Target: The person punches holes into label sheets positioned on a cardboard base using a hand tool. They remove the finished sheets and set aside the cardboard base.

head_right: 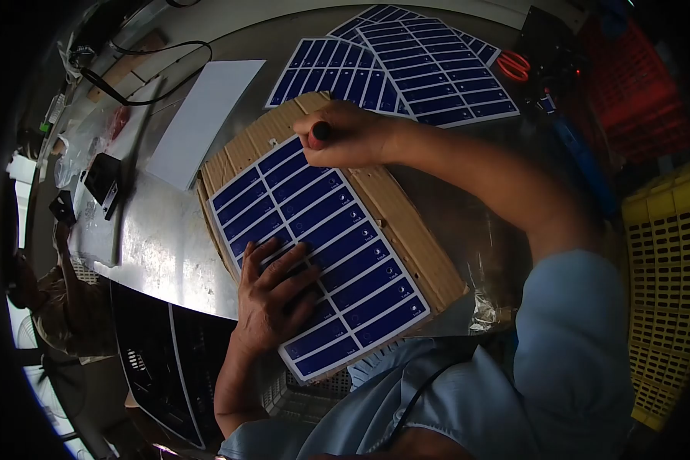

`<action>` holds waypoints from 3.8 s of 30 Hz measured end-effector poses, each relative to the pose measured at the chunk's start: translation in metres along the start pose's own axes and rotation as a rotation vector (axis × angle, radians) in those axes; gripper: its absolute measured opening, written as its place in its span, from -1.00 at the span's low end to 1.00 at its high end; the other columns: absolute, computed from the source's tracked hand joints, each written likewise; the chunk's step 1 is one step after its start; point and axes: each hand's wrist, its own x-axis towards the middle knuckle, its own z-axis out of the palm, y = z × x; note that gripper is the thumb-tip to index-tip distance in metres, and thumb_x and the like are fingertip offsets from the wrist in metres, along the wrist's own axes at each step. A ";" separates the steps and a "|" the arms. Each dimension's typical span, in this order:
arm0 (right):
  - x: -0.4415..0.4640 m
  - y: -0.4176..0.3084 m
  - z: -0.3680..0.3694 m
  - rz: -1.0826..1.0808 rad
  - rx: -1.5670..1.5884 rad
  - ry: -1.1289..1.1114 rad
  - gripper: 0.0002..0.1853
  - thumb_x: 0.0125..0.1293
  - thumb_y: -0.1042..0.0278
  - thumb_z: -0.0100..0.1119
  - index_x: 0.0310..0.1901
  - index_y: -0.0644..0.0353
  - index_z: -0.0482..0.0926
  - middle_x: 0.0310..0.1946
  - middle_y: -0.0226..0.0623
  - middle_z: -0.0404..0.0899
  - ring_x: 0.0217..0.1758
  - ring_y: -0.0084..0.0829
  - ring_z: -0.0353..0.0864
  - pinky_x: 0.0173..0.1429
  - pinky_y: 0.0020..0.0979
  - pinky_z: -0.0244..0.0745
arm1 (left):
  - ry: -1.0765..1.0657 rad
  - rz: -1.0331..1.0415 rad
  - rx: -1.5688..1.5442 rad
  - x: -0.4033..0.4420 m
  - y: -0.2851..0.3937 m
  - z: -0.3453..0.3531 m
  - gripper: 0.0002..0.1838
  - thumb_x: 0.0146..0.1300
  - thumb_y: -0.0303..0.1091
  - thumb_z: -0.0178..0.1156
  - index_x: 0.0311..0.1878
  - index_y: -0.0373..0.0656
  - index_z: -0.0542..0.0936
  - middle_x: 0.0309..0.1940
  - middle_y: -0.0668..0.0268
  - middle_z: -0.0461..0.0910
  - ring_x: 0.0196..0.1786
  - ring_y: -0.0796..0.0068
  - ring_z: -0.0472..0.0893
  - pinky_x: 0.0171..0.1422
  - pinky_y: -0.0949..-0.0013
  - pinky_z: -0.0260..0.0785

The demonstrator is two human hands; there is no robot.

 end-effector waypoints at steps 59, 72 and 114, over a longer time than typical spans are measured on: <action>-0.173 -0.074 0.064 -0.088 0.276 0.065 -0.86 0.19 0.40 0.17 -0.38 0.29 0.45 -0.37 -0.12 0.67 -0.13 -0.27 0.70 -0.16 -0.43 0.61 | 0.044 -0.130 0.062 0.005 -0.003 0.023 -0.55 0.14 0.04 0.24 0.09 0.14 0.59 0.30 0.30 0.36 0.45 0.09 0.14 0.49 -0.20 -0.42; -0.179 -0.083 0.068 -0.132 0.210 0.041 -0.87 0.19 0.39 0.17 -0.37 0.23 0.45 -0.36 -0.19 0.67 -0.13 -0.32 0.70 -0.19 -0.44 0.63 | 0.065 -0.129 0.084 0.003 -0.005 0.029 -0.50 0.10 0.11 0.25 0.10 0.16 0.58 0.32 0.31 0.34 0.46 0.09 0.11 0.49 -0.20 -0.48; -0.148 -0.091 0.051 -0.138 0.075 -0.210 -0.87 0.04 0.57 0.22 -0.43 0.31 0.44 -0.50 -0.15 0.62 -0.44 -0.25 0.69 -0.35 -0.38 0.61 | 0.077 -0.111 0.088 0.005 -0.012 0.032 -0.52 0.10 0.10 0.25 0.08 0.16 0.60 0.30 0.32 0.38 0.46 0.08 0.12 0.48 -0.20 -0.49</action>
